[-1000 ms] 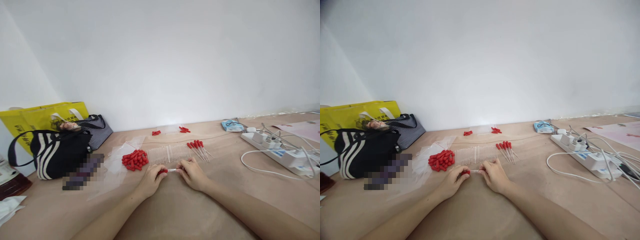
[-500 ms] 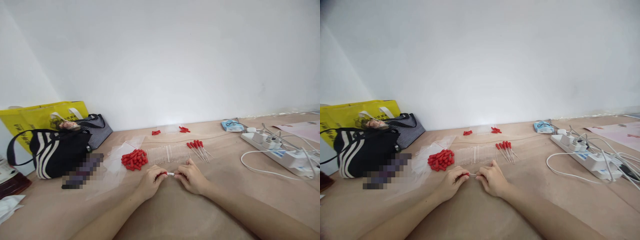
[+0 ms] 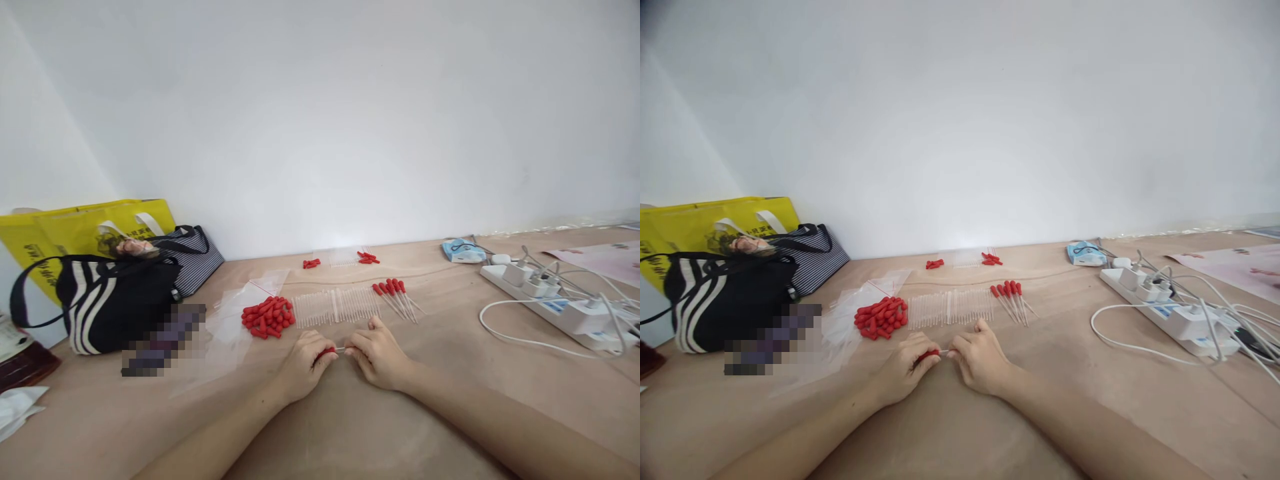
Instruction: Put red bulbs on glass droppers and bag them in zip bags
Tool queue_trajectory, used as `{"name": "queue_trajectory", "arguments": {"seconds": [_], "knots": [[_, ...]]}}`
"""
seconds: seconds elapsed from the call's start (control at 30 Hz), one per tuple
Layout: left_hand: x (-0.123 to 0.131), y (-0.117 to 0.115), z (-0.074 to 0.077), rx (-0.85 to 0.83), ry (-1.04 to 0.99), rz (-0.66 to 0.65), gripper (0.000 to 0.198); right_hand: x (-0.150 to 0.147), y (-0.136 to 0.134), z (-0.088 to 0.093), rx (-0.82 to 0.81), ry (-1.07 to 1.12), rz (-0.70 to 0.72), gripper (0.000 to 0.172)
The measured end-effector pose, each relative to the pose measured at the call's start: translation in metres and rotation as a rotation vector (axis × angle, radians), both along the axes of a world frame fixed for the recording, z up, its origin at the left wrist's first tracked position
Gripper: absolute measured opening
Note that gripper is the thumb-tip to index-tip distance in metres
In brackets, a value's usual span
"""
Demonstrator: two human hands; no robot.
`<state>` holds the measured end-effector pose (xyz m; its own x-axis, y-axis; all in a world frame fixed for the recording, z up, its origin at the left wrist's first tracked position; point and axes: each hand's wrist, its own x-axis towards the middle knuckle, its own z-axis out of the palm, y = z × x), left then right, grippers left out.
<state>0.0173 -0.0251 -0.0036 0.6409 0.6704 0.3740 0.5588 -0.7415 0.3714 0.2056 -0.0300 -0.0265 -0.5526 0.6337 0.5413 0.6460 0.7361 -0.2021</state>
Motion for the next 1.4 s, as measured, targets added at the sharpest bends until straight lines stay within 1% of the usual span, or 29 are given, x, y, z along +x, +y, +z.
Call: {"name": "queue_trajectory", "arguments": {"seconds": [0.23,0.4,0.53,0.63,0.83,0.93,0.97,1.0,1.07,1.1,1.13,1.17,1.23,1.33,1.4], "knots": [[0.000,0.000,-0.003,0.017,-0.012,-0.026,0.023,-0.006,0.000,-0.004,-0.052,0.027,0.007,0.018],[0.000,0.002,-0.002,0.003,-0.046,0.028,0.021,-0.005,0.002,0.001,-0.104,0.046,0.015,0.018],[-0.002,0.006,0.000,-0.019,-0.057,0.067,0.018,0.003,0.003,0.008,-0.016,-0.076,-0.009,0.019],[-0.003,0.008,0.000,-0.064,-0.053,0.059,0.016,0.009,0.004,0.010,0.036,-0.150,-0.021,0.017],[-0.004,0.011,-0.002,-0.091,-0.095,0.057,0.016,0.011,0.003,0.013,0.038,-0.183,-0.040,0.016],[-0.006,0.012,-0.003,-0.172,-0.109,0.043,0.018,0.013,0.004,0.012,0.039,-0.180,-0.040,0.016],[-0.008,0.013,-0.003,-0.197,-0.122,0.052,0.023,0.015,0.006,0.012,0.037,-0.167,-0.059,0.016],[-0.009,0.013,-0.003,-0.214,-0.136,0.068,0.034,0.019,0.009,0.011,0.034,-0.145,-0.102,0.017],[-0.011,0.012,-0.003,-0.222,-0.153,0.108,0.058,0.030,0.019,0.010,0.027,-0.070,-0.273,0.018],[-0.011,0.012,-0.003,-0.221,-0.152,0.123,0.065,0.037,0.025,0.009,0.024,-0.023,-0.392,0.020],[-0.012,0.012,-0.003,-0.219,-0.148,0.131,0.066,0.043,0.031,0.009,0.016,0.019,-0.512,0.021],[-0.011,0.011,-0.002,-0.220,-0.139,0.130,0.063,0.050,0.037,0.008,0.003,0.044,-0.608,0.022],[-0.010,0.010,-0.001,-0.224,-0.121,0.107,0.049,0.060,0.047,0.007,-0.029,0.055,-0.742,0.024],[-0.008,0.010,0.002,-0.218,-0.096,0.059,0.029,0.065,0.055,0.005,-0.087,0.021,-0.847,0.024],[-0.007,0.009,0.003,-0.208,-0.084,0.049,0.023,0.063,0.057,0.004,-0.123,-0.014,-0.895,0.024]]}}
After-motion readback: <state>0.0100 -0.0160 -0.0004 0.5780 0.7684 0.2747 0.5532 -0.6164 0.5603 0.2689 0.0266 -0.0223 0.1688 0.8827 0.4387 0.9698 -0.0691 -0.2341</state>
